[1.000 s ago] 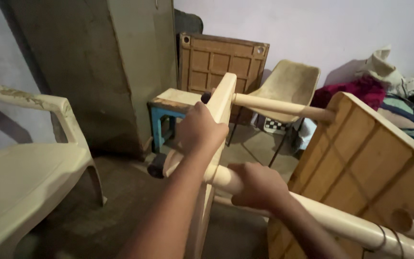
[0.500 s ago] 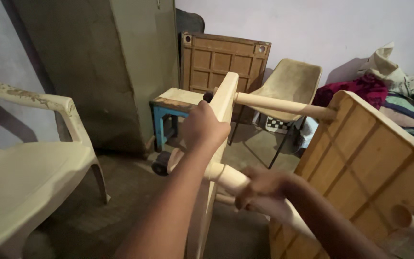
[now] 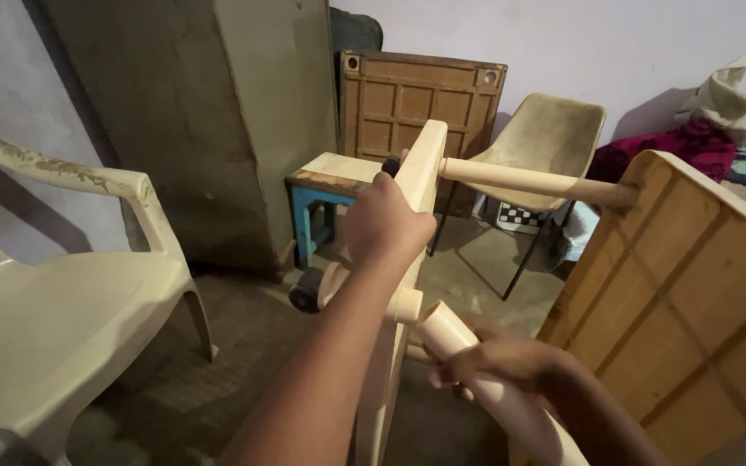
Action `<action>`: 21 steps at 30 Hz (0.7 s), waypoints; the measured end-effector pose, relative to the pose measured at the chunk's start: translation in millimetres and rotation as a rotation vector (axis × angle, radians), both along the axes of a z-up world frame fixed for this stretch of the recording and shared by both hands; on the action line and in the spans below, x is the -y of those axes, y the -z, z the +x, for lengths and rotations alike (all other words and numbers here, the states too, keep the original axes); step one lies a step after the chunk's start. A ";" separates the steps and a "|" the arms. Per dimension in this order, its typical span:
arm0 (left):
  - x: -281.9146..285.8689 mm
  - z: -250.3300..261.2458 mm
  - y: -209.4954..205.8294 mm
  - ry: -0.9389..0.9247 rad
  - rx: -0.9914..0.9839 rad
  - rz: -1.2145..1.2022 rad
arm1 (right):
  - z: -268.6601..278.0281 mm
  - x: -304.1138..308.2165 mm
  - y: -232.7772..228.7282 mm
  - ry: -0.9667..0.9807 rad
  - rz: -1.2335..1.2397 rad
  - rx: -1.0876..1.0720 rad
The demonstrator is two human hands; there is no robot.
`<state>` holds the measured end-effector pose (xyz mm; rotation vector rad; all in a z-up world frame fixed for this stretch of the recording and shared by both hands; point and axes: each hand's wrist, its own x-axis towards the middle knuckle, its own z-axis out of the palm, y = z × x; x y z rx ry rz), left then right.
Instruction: The person lifts a white plastic table, turns it upside down, and repeatedly pulls on the crossbar to detach it from the tabletop. The person then places the detached crossbar on a nearby bed and continues to handle the table frame.
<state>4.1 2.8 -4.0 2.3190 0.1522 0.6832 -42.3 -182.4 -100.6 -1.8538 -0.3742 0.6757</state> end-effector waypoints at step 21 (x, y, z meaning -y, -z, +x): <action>-41.1 -84.1 101.4 0.198 0.319 -0.188 | -94.0 0.9 -86.5 0.521 0.892 0.454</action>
